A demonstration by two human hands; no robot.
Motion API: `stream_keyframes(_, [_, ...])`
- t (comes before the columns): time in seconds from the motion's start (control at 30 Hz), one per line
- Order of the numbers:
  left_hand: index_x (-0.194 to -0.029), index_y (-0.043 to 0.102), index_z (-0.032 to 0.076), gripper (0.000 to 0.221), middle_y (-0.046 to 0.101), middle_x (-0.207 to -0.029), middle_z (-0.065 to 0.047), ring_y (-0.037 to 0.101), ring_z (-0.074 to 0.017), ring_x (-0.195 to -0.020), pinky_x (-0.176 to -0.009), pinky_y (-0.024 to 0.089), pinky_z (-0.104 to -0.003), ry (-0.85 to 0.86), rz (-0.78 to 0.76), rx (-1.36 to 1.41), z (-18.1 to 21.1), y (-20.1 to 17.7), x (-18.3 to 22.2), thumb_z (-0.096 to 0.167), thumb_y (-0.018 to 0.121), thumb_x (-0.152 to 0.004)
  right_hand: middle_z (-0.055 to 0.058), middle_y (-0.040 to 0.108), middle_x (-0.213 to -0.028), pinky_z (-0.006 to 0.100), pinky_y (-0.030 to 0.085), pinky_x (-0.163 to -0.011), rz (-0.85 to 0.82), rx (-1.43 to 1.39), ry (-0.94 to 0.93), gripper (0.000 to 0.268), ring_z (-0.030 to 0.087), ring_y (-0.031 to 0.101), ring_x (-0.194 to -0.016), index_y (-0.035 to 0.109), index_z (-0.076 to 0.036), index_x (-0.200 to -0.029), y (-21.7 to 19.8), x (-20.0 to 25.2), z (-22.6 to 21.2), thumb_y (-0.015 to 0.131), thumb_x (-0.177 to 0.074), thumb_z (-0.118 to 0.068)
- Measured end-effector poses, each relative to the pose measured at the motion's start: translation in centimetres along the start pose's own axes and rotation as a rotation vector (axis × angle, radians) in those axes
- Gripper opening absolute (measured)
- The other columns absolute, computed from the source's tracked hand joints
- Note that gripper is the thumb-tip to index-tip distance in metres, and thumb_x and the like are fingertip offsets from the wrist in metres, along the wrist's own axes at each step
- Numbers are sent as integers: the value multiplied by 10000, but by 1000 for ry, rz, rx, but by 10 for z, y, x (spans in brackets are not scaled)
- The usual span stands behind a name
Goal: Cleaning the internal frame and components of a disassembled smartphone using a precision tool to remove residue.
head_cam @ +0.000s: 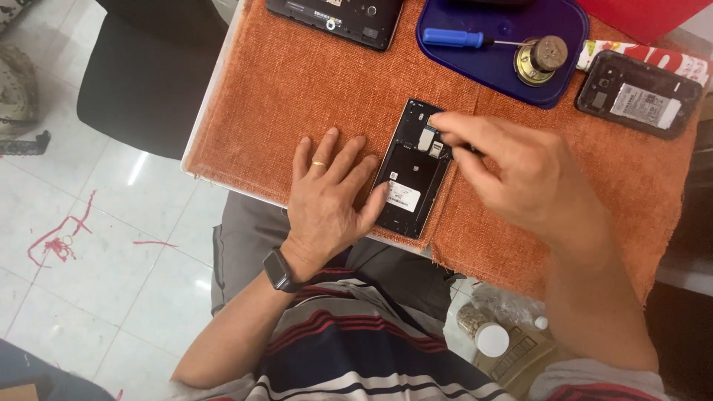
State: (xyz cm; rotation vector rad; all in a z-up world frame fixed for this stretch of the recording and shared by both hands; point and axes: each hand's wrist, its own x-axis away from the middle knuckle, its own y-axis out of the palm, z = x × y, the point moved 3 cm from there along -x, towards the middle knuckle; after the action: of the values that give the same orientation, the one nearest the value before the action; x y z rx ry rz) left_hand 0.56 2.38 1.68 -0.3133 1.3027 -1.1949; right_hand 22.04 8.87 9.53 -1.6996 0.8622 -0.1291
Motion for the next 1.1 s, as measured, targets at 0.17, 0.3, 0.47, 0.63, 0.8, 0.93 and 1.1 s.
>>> stream_keyframes(0.17, [-1111, 760, 103, 312, 705, -1268, -89, 607, -380, -1261, -1088, 389, -569, 1, 4, 0, 0, 1, 1, 377, 671, -991, 197, 782, -1019, 283, 658, -697, 81, 107, 75, 397, 248, 770, -875, 649, 88, -1340, -4, 2, 2, 824, -988, 31])
stream_keyframes(0.3, [-1098, 747, 104, 292, 697, -1260, -88, 606, -380, -1245, -1063, 398, -564, 13, 6, 0, 1, -2, -1, 363, 677, -982, 160, 779, -1102, 216, 616, -526, 22, 70, 23, 307, 151, 707, -718, 674, 7, -1284, -1, 0, -4, 708, -989, 87])
stream_keyframes(0.47, [-1107, 742, 115, 282, 695, -1267, -84, 602, -381, -1246, -1061, 387, -554, 17, -23, -5, 3, -2, -4, 358, 666, -984, 107, 758, -866, 156, 422, -303, 66, 131, 60, 319, 85, 586, -501, 644, 4, -1318, -3, -2, -1, 693, -1014, 86])
stream_keyframes(0.63, [-1139, 748, 119, 300, 723, -1246, -61, 621, -354, -1251, -1081, 383, -535, 17, -2, -39, 3, -1, -3, 361, 697, -968, 163, 768, -986, 150, 561, -403, 119, 125, -75, 240, 125, 680, -621, 662, 34, -1191, 5, -1, 4, 764, -982, 93])
stream_keyframes(0.8, [-1149, 775, 123, 326, 749, -1239, -60, 634, -337, -1265, -1116, 373, -534, 11, 19, -42, 1, 3, 0, 376, 741, -946, 140, 743, -944, 188, 581, -501, 40, 0, -27, 303, 138, 647, -636, 637, 25, -1269, -1, -6, -9, 651, -987, 136])
stream_keyframes(0.93, [-1136, 786, 113, 338, 754, -1235, -72, 643, -327, -1259, -1120, 382, -524, 7, 23, -48, 1, 3, 1, 380, 767, -930, 250, 768, -1065, 202, 673, -570, 130, 80, -46, 318, 223, 765, -742, 621, 68, -1235, 3, -5, -1, 774, -959, 107])
stream_keyframes(1.1, [-1117, 780, 138, 312, 744, -1240, -55, 640, -326, -1260, -1115, 379, -514, 11, 7, -69, 3, 0, -1, 394, 740, -945, 96, 656, -838, 185, 569, -500, 37, -47, -33, 335, 140, 610, -609, 602, 27, -1300, 4, -4, -6, 619, -995, 163])
